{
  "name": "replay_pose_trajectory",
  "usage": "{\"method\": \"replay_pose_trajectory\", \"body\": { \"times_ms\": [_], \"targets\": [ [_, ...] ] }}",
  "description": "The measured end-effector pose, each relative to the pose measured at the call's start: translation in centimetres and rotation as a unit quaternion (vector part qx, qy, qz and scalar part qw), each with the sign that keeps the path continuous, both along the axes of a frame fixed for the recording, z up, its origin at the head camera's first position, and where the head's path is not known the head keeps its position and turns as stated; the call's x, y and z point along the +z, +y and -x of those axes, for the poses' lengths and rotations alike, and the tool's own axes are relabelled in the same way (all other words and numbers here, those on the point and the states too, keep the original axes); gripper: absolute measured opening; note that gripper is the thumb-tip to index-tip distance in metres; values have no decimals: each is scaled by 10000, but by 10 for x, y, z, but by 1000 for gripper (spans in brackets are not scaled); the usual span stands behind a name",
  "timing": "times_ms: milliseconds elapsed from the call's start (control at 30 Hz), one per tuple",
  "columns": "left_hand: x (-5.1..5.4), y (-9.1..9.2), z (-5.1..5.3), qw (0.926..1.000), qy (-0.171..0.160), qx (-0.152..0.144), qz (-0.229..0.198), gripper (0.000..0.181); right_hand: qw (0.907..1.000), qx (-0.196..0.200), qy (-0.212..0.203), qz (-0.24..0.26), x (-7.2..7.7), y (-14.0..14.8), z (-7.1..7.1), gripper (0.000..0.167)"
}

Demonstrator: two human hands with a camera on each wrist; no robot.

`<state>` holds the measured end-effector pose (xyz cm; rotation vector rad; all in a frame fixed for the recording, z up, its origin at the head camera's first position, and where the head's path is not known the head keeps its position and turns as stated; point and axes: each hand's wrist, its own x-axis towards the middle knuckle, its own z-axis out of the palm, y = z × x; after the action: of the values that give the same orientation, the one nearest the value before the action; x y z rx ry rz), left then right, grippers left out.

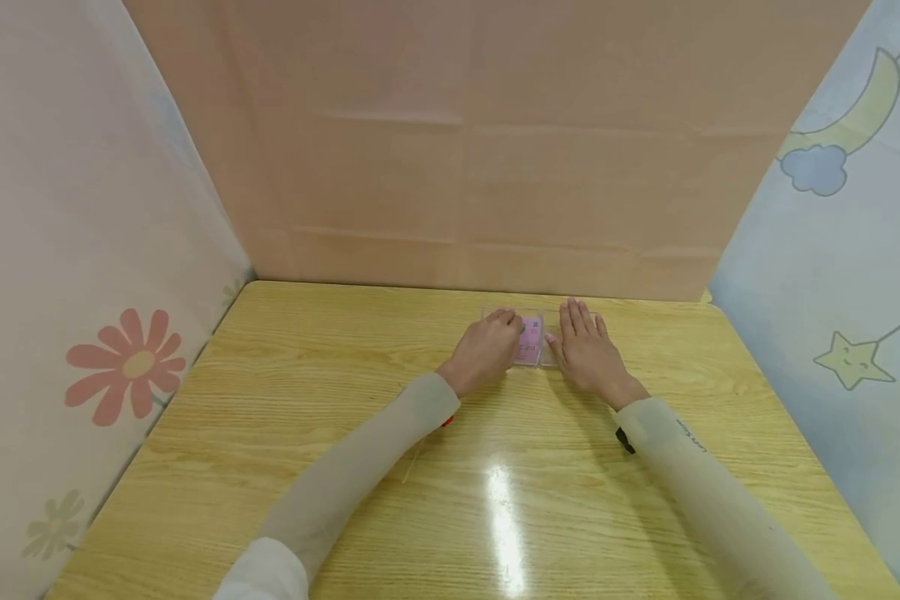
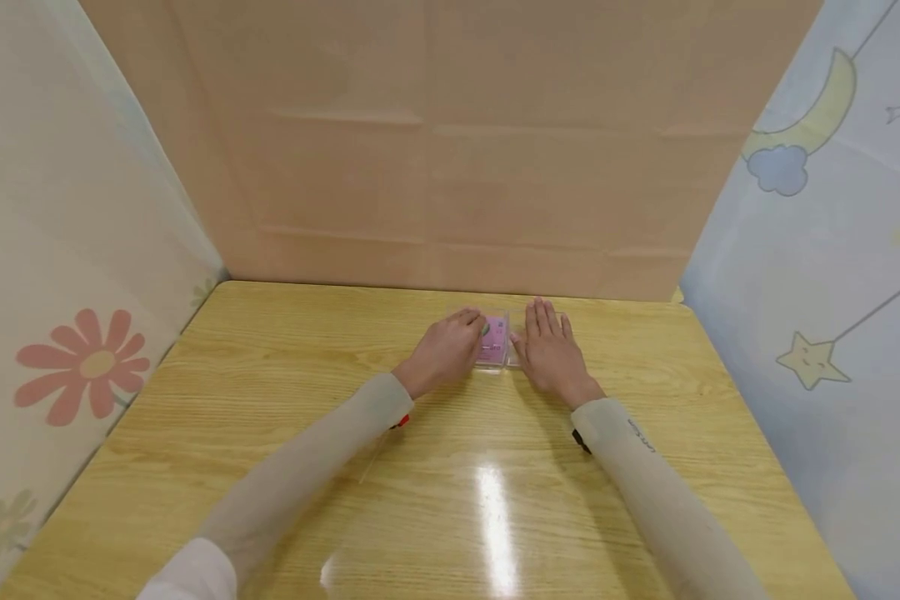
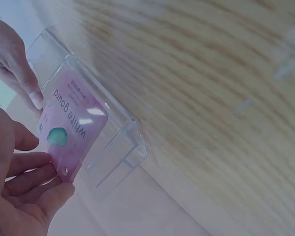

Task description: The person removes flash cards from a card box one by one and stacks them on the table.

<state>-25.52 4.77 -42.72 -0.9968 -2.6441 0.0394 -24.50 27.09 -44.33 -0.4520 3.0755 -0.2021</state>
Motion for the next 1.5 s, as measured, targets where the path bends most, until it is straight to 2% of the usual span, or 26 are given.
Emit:
{"method": "replay_pose_trajectory", "body": {
  "times_ms": [267, 467, 633, 833, 967, 1167, 1333, 1500],
  "targets": [
    [6, -2, 0, 9997, -167, 163, -105, 32, 10000, -5, 0, 75, -1, 0, -1, 72],
    [12, -6, 1, 9975, -372, 239, -544, 30, 9999, 13, 21, 140, -1, 0, 0, 72],
    [16, -10, 3, 9935, -711, 265, -853, 23, 9999, 27, -55, 138, -2, 1, 1, 72],
    [21, -11, 8, 9809, -1292, 365, -1406, 22, 9998, 16, -87, 165, -1, 1, 0, 72],
    [23, -13, 12, 9765, -1418, 253, -1602, 22, 9997, 9, -128, 203, 0, 1, -1, 72],
    [26, -18, 15, 9614, -1926, 157, -1959, 18, 9997, 8, -97, 205, -2, 2, 1, 72],
    [27, -21, 20, 9533, -2172, 61, -2098, 17, 9997, 5, -62, 219, -2, 2, 1, 73],
    [27, -25, 25, 9373, -2521, 90, -2405, 15, 9998, 10, -41, 217, -3, 2, 1, 73]
  ]
}}
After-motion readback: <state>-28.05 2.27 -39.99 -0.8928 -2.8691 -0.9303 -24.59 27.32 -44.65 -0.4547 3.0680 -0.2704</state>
